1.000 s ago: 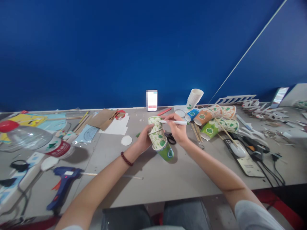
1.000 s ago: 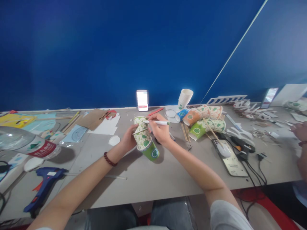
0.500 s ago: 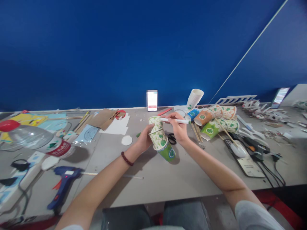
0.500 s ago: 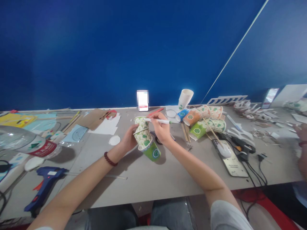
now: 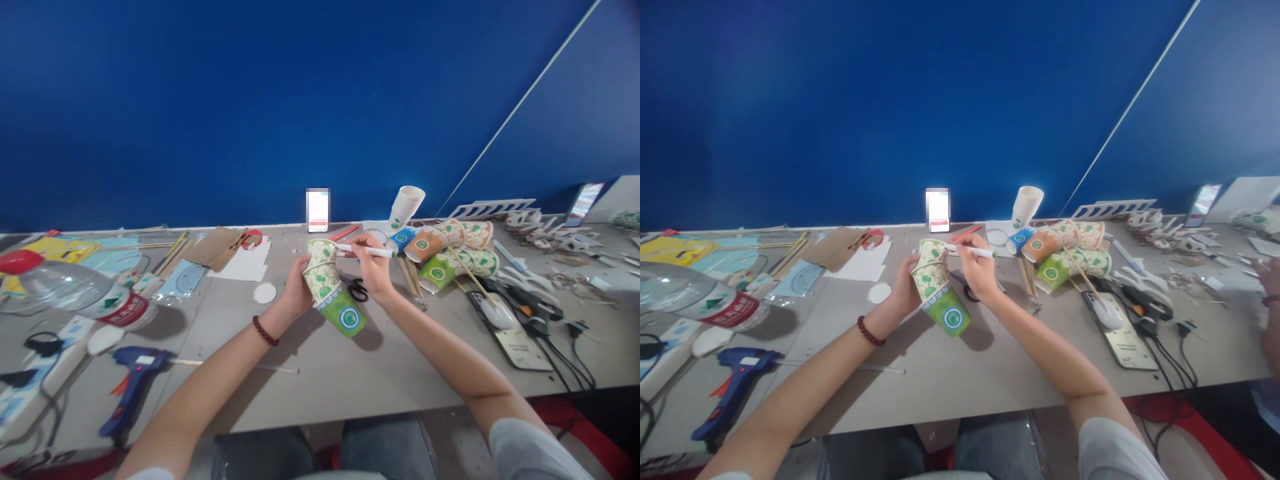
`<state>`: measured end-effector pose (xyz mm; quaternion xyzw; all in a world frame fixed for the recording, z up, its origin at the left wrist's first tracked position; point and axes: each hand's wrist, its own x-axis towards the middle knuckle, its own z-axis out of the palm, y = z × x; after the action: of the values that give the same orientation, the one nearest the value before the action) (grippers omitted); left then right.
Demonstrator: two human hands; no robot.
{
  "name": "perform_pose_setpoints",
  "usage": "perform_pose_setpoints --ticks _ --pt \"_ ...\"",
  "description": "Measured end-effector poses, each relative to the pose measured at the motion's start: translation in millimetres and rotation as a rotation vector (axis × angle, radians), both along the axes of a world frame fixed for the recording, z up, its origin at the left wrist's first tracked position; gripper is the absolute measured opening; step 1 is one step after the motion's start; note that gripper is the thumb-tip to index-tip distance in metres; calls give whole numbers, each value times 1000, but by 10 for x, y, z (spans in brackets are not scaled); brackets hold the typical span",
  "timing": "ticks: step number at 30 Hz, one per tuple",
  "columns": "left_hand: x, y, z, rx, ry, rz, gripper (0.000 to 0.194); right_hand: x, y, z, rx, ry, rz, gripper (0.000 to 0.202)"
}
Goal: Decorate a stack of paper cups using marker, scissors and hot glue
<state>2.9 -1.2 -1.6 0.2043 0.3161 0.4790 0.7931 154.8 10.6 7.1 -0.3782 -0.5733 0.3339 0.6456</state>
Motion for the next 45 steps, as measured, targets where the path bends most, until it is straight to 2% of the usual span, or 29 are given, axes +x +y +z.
perform_pose_setpoints --ticks 14,25,45 --pt "8 -15 -16 59 13 -32 34 -44 -66 76 -13 -31 11 7" --pt "6 6 -85 126 18 -27 33 -40 -77 47 6 -52 16 6" --pt "23 -29 -10 118 31 -13 30 -48 -107 97 3 -34 37 8"
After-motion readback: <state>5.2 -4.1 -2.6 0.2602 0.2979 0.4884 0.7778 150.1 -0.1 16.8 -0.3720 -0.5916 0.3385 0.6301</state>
